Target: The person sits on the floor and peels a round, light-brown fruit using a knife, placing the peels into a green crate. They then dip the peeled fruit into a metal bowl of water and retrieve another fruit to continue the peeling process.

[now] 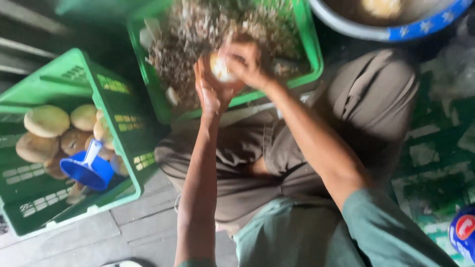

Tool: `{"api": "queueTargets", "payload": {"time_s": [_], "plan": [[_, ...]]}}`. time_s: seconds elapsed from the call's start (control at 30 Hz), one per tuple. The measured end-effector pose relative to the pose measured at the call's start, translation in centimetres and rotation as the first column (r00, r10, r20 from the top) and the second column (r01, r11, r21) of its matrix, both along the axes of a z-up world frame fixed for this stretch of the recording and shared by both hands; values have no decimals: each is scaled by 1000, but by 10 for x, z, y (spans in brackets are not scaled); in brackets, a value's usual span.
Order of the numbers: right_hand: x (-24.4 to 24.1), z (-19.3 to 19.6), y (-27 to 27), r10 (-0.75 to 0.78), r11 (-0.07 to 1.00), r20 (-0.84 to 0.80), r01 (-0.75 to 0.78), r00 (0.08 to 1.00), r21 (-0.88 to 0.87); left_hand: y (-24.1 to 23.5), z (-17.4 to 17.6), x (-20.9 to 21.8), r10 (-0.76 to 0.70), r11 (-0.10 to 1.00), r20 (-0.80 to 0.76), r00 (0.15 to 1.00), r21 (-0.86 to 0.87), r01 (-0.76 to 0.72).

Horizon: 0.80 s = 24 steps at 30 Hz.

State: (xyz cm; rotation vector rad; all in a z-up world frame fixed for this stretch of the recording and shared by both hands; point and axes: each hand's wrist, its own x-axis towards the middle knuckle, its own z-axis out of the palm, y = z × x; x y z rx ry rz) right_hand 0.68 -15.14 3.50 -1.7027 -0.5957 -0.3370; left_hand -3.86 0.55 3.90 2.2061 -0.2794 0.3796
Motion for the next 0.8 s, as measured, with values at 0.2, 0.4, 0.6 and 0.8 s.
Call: {"api": "queueTargets", "payload": {"time_s": [0.2,0.4,0.6,0.8], "plan": [[-7,22,-3,102,995,19,-102,995,20,-8,-21,5,49,997,116,992,-61,-42],[8,-7,-5,-36,999,79,37,996,-8,-23,9,7,76,996,39,996,-53,-74],[13,2,-8,-180,980,105,187,978,-65,-27,9,18,129,990,125,984,33,-134],[15,29,-7,-199,976,271,215,942,-31,-14,-21,28,71,997,204,976,-19,-68]]}}
